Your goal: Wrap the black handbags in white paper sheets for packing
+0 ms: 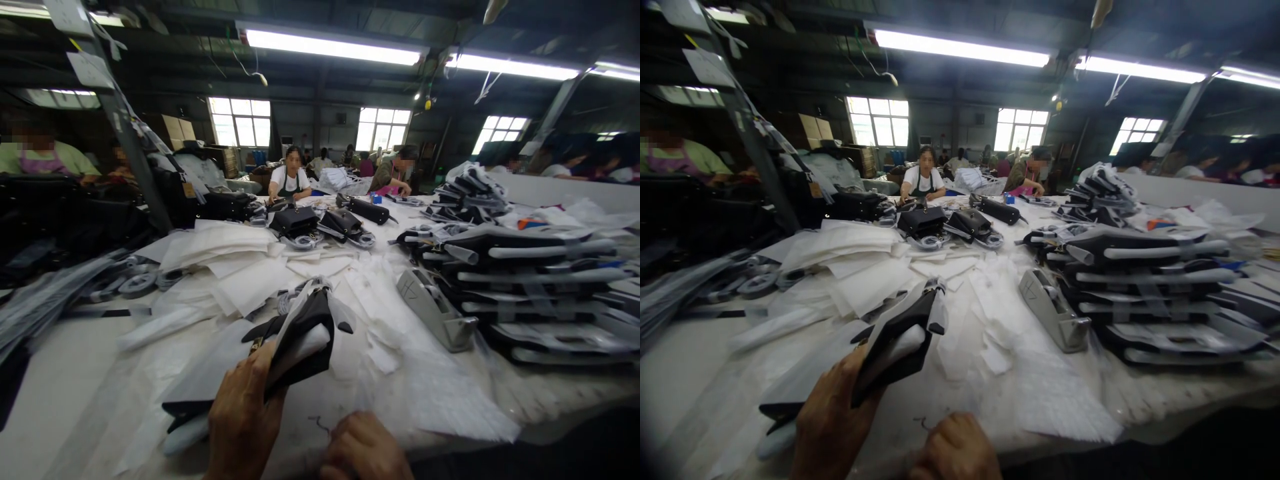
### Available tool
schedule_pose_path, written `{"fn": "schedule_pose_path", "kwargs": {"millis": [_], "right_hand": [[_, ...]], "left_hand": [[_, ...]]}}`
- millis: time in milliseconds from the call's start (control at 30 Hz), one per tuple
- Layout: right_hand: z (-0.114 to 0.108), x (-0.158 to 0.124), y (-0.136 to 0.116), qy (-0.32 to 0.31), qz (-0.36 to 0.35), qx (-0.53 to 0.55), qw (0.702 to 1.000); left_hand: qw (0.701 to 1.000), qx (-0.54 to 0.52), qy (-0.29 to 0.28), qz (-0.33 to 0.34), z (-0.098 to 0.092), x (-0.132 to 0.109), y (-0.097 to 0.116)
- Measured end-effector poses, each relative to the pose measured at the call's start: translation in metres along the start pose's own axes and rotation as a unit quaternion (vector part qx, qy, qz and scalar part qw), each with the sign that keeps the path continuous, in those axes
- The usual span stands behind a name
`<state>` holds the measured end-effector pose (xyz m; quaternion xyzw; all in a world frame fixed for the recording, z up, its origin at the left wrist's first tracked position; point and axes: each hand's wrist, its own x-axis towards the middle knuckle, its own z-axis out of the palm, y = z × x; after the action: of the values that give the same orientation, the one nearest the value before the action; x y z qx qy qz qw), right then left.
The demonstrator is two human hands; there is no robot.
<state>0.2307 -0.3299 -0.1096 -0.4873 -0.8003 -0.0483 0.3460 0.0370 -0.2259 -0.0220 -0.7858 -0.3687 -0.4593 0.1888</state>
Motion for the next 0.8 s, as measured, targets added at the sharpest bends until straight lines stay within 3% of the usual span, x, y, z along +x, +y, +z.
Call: {"fn": "schedule_pose_path", "kwargs": {"millis": [67,167,267,367,433,567,667,733,800], "right_hand": [[-0.018,-0.01,0.019,0.05,0.051,-0.071,0.995],[-0.014,-0.027,0.042,0.1,0.063,-0.164,0.979],[0.0,-0.033,0.053,0.085,0.01,-0.131,0.988],[-0.01,-0.021,0.053,0.086,-0.025,-0.082,0.993],[-0.028,-0.007,0.05,0.063,-0.062,-0.06,0.994],[-0.052,0.012,0.043,-0.09,-0.144,0.044,0.984],[-0.056,0.018,0.036,-0.148,-0.091,0.204,0.963],[-0.056,0.023,0.031,-0.117,0.0,0.313,0.942],[-0.052,0.031,0.029,-0.04,0.113,0.344,0.931]], "left_hand": [[1.0,0.005,-0.002,-0.001,0.001,0.0,0.001],[1.0,0.013,-0.002,-0.002,0.001,0.001,0.001],[1.0,0.019,-0.004,-0.005,0.0,0.001,0.001],[1.0,0.025,-0.003,-0.006,0.0,0.002,0.0],[1.0,0.028,-0.004,-0.005,0.0,0.003,0.0],[1.0,0.029,-0.009,-0.003,0.002,0.003,0.001],[0.999,0.031,-0.007,0.001,0.004,0.001,0.003],[0.999,0.031,-0.006,0.005,0.005,0.0,0.004],[1.0,0.03,-0.003,0.009,0.005,0.0,0.005]]}}
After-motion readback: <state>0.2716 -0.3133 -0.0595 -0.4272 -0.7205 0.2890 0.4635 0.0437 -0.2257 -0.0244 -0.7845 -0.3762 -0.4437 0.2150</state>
